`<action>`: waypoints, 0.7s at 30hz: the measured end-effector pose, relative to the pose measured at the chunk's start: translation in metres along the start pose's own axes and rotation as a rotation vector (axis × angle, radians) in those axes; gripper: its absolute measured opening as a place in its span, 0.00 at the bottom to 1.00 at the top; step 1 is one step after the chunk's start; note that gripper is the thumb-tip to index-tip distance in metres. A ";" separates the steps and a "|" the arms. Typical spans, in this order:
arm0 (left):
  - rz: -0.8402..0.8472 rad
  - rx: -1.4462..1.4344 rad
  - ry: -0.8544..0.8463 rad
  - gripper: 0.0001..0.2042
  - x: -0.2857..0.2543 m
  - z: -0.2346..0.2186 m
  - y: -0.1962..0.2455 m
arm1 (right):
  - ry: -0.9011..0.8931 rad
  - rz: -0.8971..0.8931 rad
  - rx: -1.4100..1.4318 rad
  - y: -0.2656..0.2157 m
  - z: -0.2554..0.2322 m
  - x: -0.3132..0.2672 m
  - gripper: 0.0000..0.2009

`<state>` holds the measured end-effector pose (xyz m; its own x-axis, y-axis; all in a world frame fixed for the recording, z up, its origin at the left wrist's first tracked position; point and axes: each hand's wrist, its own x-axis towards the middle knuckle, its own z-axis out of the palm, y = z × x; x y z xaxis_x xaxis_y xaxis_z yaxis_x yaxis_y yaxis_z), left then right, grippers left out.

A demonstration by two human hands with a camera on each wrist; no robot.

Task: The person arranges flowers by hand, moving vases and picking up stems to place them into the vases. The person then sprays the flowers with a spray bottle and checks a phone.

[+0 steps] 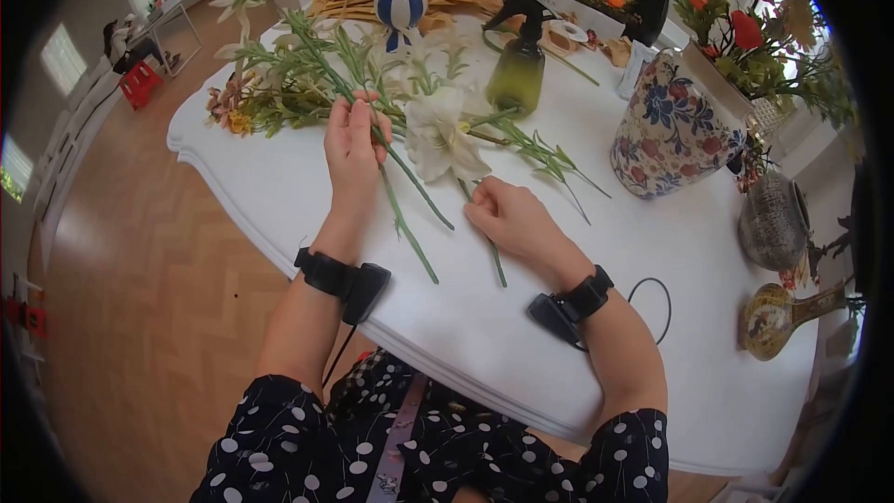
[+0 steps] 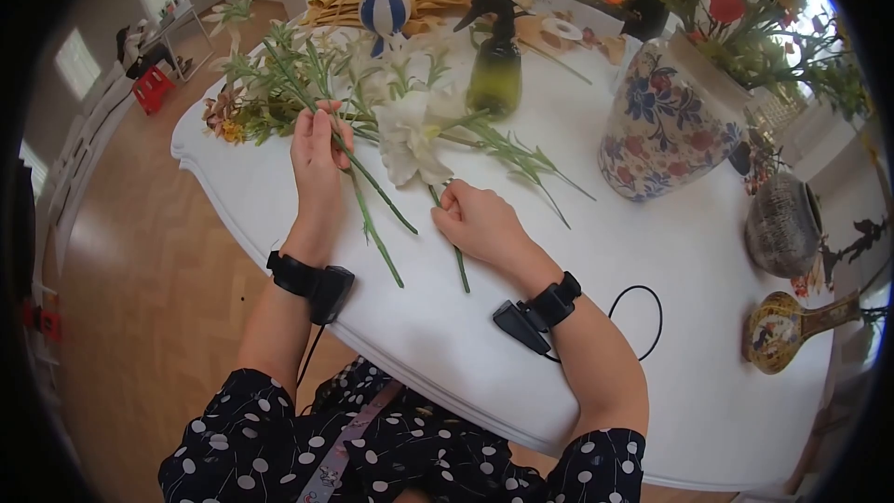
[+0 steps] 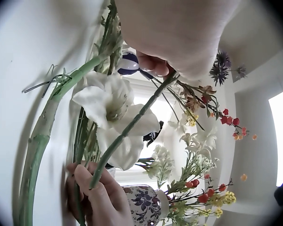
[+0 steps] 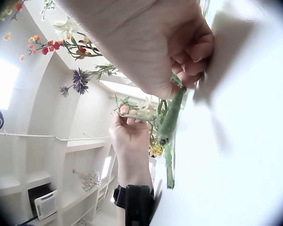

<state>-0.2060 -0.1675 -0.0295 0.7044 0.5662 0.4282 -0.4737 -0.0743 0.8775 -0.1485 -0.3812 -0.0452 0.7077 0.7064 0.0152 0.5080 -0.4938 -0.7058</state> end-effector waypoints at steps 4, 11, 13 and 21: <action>0.013 -0.049 -0.001 0.14 -0.001 0.005 -0.005 | 0.033 -0.012 -0.012 0.001 0.002 0.000 0.12; -0.019 -0.042 -0.199 0.12 -0.003 0.006 -0.012 | 0.229 -0.116 0.070 -0.017 0.003 0.002 0.12; -0.027 -0.056 -0.236 0.12 -0.006 0.009 -0.012 | 0.340 -0.432 0.186 -0.017 0.011 0.001 0.13; 0.119 -0.048 -0.372 0.13 -0.009 0.012 -0.014 | 0.184 -0.305 0.321 -0.029 0.015 -0.011 0.09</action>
<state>-0.1995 -0.1817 -0.0430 0.7823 0.2193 0.5831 -0.5816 -0.0782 0.8097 -0.1786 -0.3668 -0.0353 0.6399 0.6790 0.3599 0.5489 -0.0760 -0.8324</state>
